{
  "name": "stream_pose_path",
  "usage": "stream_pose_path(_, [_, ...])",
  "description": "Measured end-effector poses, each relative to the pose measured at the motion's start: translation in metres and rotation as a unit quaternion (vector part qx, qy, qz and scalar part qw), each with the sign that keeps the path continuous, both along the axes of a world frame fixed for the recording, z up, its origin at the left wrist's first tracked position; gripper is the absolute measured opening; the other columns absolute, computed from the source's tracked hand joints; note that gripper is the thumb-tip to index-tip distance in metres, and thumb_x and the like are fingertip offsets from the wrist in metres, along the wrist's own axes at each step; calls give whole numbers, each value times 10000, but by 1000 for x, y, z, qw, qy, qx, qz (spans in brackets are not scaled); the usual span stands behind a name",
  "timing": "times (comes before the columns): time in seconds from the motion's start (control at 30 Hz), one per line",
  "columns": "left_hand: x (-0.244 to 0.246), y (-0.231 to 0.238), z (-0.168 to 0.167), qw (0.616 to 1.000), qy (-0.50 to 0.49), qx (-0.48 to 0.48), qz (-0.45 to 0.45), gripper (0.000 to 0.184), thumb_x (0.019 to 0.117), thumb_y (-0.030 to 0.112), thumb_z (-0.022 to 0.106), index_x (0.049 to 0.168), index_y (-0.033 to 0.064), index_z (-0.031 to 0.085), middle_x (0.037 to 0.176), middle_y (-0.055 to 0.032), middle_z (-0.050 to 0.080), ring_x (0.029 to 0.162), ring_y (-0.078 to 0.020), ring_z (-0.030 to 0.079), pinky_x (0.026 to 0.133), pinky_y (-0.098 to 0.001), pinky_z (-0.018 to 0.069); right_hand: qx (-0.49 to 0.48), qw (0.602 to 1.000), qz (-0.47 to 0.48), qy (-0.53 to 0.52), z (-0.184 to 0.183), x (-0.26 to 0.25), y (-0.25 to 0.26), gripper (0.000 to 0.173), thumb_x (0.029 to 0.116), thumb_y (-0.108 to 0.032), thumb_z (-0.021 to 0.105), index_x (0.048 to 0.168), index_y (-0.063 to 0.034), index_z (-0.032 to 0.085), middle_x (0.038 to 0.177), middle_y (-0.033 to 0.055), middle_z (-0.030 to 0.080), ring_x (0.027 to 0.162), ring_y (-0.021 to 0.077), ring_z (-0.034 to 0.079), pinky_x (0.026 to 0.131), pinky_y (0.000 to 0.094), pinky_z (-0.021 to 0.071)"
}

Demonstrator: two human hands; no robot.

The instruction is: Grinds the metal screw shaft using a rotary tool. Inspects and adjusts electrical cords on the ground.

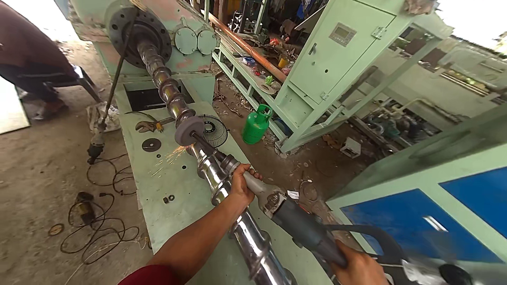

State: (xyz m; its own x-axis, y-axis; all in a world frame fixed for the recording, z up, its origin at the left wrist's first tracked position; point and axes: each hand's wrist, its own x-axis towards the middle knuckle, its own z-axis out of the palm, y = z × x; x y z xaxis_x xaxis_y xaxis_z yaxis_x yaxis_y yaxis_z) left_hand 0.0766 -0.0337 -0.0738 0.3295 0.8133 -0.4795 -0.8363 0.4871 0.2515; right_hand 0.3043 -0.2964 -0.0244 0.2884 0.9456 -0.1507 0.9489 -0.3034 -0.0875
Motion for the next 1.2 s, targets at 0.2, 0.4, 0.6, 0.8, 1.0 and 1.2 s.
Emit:
stream_pose_path(0.2, [19, 16, -6, 1000, 21, 1, -8, 192, 989, 124, 496, 799, 127, 469, 626, -20, 481, 537, -165, 525, 609, -347, 547, 2, 1000, -11, 18, -21, 19, 10, 389, 817, -394, 764, 1011, -58, 742, 810, 190, 733, 766, 430, 724, 652, 661, 533])
stream_pose_path(0.4, [40, 35, -15, 998, 55, -7, -21, 167, 987, 125, 506, 824, 125, 467, 629, -26, 482, 529, -165, 523, 587, -342, 546, -15, 998, -34, 41, -39, 33, 23, 412, 823, -433, 768, 1017, -70, 745, 819, 202, 729, 803, 437, 721, 685, 665, 530])
stream_pose_path(0.6, [59, 53, -31, 993, 107, -26, -36, 142, 977, 126, 524, 845, 121, 472, 638, -30, 486, 522, -167, 521, 566, -347, 546, -15, 994, -52, 91, -60, 48, 33, 445, 809, -514, 781, 984, -105, 757, 807, 162, 730, 794, 386, 721, 718, 653, 543])
stream_pose_path(0.8, [65, 53, -38, 982, 161, -54, -85, 89, 966, 147, 549, 919, 101, 489, 657, -42, 498, 521, -176, 526, 516, -353, 523, -42, 979, -73, 186, -60, 46, 25, 510, 804, -539, 808, 1016, -79, 753, 857, 135, 740, 837, 320, 725, 796, 607, 564])
stream_pose_path(1.0, [54, 39, 16, 988, 126, -33, -88, 88, 946, 108, 597, 921, 89, 515, 687, -45, 514, 538, -170, 535, 531, -343, 534, -24, 982, -98, 160, -20, 20, 3, 540, 817, -520, 802, 1080, -52, 748, 922, 157, 751, 891, 336, 731, 837, 617, 560])
stream_pose_path(1.2, [31, 40, 51, 993, 92, 7, -73, 91, 954, 117, 597, 911, 88, 522, 670, -44, 524, 531, -167, 551, 528, -327, 541, 7, 987, -91, 135, 13, -5, 7, 505, 813, -496, 803, 1062, -60, 749, 883, 157, 745, 844, 342, 728, 793, 628, 558])
